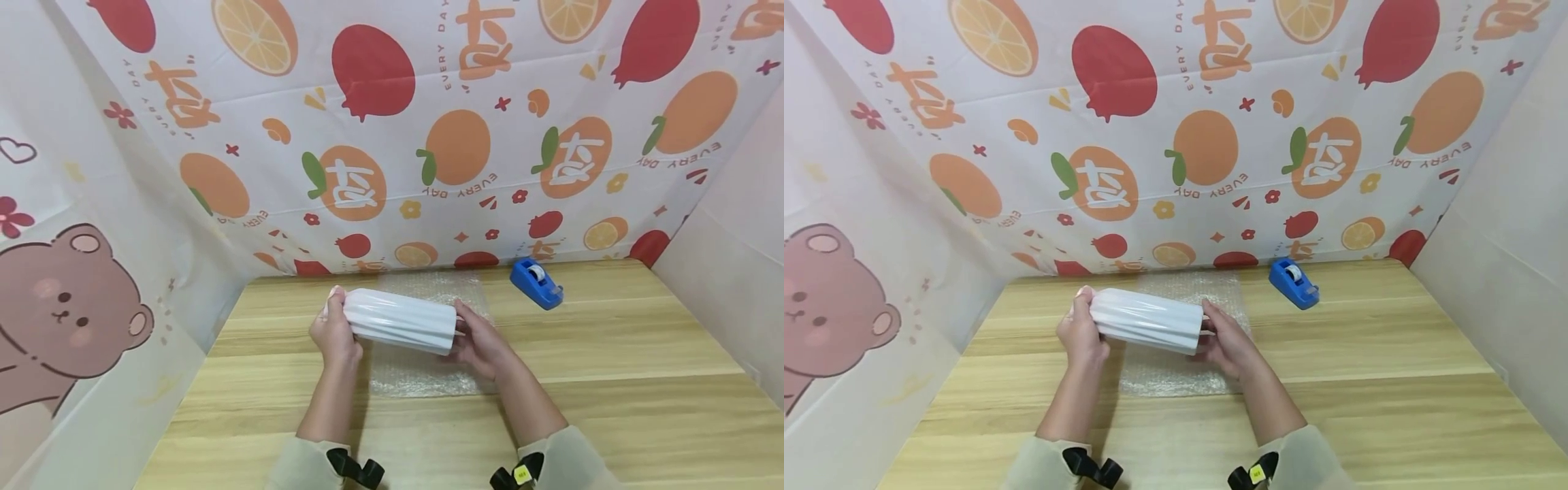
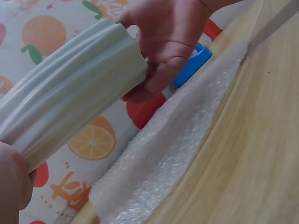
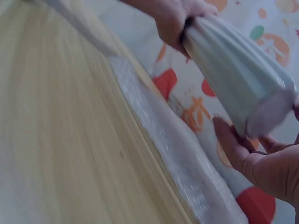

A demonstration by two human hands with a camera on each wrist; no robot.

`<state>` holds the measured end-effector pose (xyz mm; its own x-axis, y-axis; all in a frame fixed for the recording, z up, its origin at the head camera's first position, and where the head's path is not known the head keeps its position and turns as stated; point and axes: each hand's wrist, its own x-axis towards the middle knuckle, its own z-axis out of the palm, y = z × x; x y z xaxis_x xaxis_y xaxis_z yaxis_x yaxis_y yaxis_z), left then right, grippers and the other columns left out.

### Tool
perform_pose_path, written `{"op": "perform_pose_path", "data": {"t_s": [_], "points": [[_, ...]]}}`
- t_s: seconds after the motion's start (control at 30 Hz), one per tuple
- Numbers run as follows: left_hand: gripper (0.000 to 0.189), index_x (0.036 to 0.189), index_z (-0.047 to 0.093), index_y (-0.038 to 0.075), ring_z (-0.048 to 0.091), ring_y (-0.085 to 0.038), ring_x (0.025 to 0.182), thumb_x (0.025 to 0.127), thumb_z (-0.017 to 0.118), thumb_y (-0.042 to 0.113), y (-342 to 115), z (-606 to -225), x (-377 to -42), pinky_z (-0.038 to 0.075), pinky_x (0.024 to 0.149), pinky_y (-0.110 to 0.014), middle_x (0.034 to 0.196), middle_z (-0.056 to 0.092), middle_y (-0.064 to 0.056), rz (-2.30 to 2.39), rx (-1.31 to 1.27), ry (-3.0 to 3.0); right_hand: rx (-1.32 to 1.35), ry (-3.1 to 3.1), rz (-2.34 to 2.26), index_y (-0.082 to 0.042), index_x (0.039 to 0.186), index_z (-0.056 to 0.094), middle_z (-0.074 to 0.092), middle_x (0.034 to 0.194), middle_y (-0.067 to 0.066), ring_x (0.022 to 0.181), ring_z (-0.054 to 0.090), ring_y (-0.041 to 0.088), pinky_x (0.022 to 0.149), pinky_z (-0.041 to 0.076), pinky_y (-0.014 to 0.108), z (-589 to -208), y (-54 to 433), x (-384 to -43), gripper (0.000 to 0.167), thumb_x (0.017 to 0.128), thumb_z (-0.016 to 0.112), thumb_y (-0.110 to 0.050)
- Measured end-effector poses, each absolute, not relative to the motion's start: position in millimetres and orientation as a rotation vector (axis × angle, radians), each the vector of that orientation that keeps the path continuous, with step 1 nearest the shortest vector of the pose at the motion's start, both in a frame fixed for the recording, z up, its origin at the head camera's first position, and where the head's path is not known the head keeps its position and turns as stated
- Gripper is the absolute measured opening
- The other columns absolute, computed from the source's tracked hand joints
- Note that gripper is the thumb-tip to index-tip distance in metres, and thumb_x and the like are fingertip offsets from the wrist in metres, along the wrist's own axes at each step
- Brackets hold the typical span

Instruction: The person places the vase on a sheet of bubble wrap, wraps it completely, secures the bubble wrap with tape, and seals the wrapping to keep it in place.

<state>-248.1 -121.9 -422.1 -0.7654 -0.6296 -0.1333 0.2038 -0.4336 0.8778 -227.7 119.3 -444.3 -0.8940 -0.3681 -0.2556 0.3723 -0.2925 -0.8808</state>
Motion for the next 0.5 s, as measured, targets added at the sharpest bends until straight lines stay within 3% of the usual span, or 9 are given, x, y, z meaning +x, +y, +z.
{"op": "perform_pose_path", "data": {"t_s": [0.17,0.37,0.5], "points": [[0.02,0.092,0.074,0.002,0.067,-0.006,0.074,0.085,0.072,0.02,-116.0,-423.9,-247.6,0.057,0.068,-0.023,0.089,0.073,-0.002,-2.195,0.588,-1.241,-0.013,1.309,-2.29,-0.014,0.147,0.033,0.042,0.142,0.016,0.12,0.053,0.031,0.096,0.045,0.059,-442.7,108.2,-223.5,0.072,0.097,0.037,-0.066],[0.019,0.077,0.072,0.001,0.067,-0.005,0.07,0.085,0.073,0.019,-108.8,-424.5,-244.7,0.056,0.061,-0.022,0.086,0.073,0.0,-2.181,0.549,-1.27,0.061,1.245,-2.325,-0.015,0.146,0.034,0.049,0.137,0.012,0.118,0.056,0.027,0.104,0.04,0.059,-442.5,106.0,-223.0,0.063,0.099,0.043,-0.056],[0.026,0.093,0.074,-0.003,0.066,-0.006,0.072,0.087,0.073,0.023,-109.3,-425.1,-242.5,0.056,0.066,-0.023,0.084,0.071,0.0,-2.225,0.486,-1.453,0.091,1.251,-2.318,-0.017,0.145,0.034,0.049,0.135,0.01,0.115,0.057,0.025,0.1,0.044,0.057,-443.5,116.2,-223.6,0.056,0.1,0.047,-0.048]]}}
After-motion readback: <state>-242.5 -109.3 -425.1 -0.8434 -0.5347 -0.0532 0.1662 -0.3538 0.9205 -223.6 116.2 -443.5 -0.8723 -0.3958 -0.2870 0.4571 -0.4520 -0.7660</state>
